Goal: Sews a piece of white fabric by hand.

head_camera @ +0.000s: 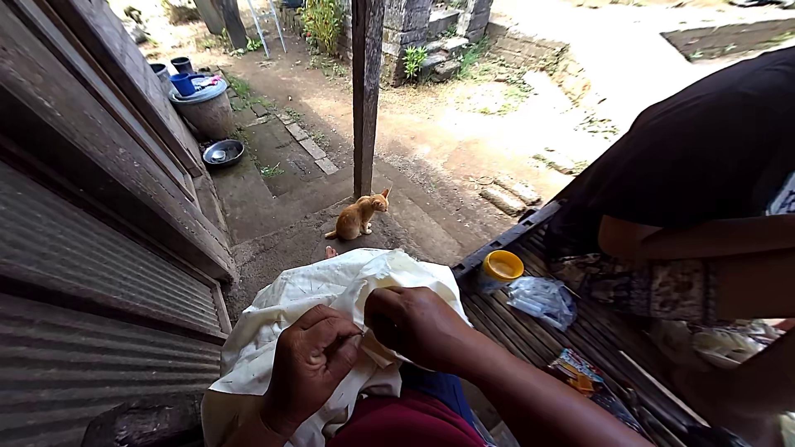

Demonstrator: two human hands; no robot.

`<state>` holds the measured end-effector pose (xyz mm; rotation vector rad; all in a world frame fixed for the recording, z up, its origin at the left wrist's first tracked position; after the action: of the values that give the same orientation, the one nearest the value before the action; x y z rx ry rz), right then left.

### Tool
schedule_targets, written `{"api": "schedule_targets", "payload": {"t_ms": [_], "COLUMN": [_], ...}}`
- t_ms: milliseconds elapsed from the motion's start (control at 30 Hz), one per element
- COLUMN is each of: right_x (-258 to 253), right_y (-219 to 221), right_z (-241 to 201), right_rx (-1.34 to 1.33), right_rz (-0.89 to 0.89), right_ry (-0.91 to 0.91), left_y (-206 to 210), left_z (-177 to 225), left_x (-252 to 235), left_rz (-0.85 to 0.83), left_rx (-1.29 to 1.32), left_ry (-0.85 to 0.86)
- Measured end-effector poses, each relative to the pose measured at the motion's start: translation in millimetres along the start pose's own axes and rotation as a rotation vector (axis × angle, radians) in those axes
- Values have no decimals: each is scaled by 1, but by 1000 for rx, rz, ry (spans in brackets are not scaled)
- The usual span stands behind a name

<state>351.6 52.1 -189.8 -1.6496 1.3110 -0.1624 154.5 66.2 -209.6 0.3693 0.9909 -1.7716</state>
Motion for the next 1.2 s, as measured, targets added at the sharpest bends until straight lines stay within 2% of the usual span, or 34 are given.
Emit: {"api": "schedule_targets", "payload": {"t_ms": [100,133,200,233,267,367,433,500,567,633,700,767,867,900,967,1033,1067,1133,1200], "right_x": [1,1,0,0,0,0,-1,-2,-1,-2,-3,-3,-2,-2,-3,-3,-2,-1,-2], "right_y": [-3,-2,0,0,0,-2,-2,0,-1,-5,-5,-2,-5,-7,-6,-3,-3,-6,-8], "right_z": [-3,-5,-3,0,1,-2,-3,2,4,0,-1,2,3,1,-1,3,5,4,-1], "right_rx": [-109,-117,-44,-20,-19,-82,-71,-28,-51,-111,-70,11,-88,-132,-77,21,7,-101,-161], "right_rz": [-76,-36,52,38,-2,-57,15,3,-67,-64,11,-15,-120,-107,-4,9,-34,-116,-96], "right_ry": [-220,-219,-76,-22,-33,-239,-167,-47,-138,-245,-171,-57,-218,-257,-179,-46,-60,-208,-246], "left_y": [-1,1,2,2,0,0,3,2,0,1,4,3,1,2,4,3,2,1,4], "left_z": [-1,-1,0,0,-1,-3,-2,-3,-4,-4,-2,-2,-4,-4,-3,-3,-4,-5,-4], "left_x": [1,3,3,2,1,2,3,2,0,2,4,2,0,2,4,2,1,-1,2], "left_rz": [-3,-20,-29,-18,-4,-19,-38,-15,5,-20,-32,-10,-2,-21,-43,-25,-12,-12,-44], "left_rx": [11,27,46,45,37,34,56,55,45,55,74,64,55,64,76,67,59,55,80], "left_ry": [-10,-13,-9,-7,-7,-12,-8,-2,-4,-14,-14,-10,-12,-16,-17,-9,-6,-10,-23]}}
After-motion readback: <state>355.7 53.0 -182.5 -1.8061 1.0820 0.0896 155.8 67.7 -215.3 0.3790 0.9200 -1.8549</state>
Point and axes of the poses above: each hand's wrist, its own x-axis away from the middle knuckle, its own y-axis out of the palm, z = x × y, the point moved 2 cm from there along -x, towards the middle knuckle, and after that the axes turned 2 degrees about y, right-handed, at the moved point
